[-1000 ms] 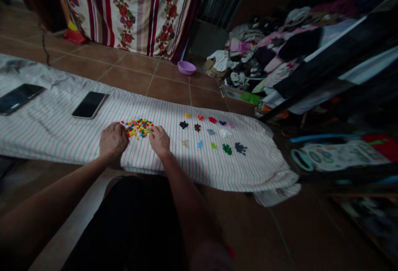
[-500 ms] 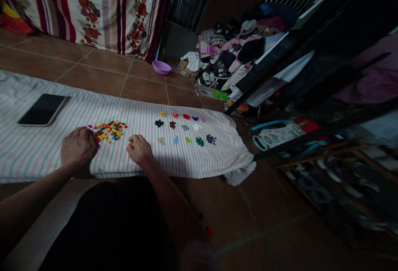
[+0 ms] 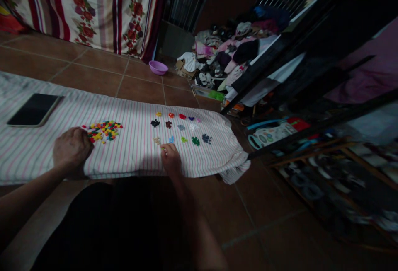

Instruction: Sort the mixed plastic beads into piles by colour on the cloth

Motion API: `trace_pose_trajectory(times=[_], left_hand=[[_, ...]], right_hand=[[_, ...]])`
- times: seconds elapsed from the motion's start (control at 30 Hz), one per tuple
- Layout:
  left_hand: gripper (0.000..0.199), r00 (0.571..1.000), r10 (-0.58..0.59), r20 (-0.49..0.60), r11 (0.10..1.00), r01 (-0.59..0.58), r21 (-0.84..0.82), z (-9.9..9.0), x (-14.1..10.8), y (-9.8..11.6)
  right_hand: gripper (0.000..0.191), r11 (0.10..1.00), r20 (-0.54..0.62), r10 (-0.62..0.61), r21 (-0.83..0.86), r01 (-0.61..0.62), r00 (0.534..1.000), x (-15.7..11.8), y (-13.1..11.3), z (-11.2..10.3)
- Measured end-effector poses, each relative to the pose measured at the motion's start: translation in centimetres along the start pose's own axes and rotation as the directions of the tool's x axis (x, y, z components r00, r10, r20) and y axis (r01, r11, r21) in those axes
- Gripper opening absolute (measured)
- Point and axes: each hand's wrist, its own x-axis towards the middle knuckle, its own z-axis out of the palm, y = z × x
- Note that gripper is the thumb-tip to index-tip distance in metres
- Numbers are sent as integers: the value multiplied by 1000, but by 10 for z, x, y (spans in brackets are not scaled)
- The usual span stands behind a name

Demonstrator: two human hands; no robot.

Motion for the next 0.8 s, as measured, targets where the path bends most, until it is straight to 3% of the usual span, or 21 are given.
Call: trace_pose_trajectory(times=[0.2,0.37,0.57,0.8], left_hand=[[22,999,32,-42,999,-32,-5,3,0,-3],[28,999,37,6,998,-37,55,2,1,-2],[28,999,30,-12,998,-29,54,4,1,-3],[29,1000,22,-23,997,-20,74,4,1,-1]], right_hand=[[27,947,-155,243,-176,-269,958,12,41,-31],[28,897,-221,352,-198,-395,910,24,57,-38],[22,879,-216,413,-159,-449,885,32,67,-34],[21,896,-210,384,-151,-418,899,36,75,-32]])
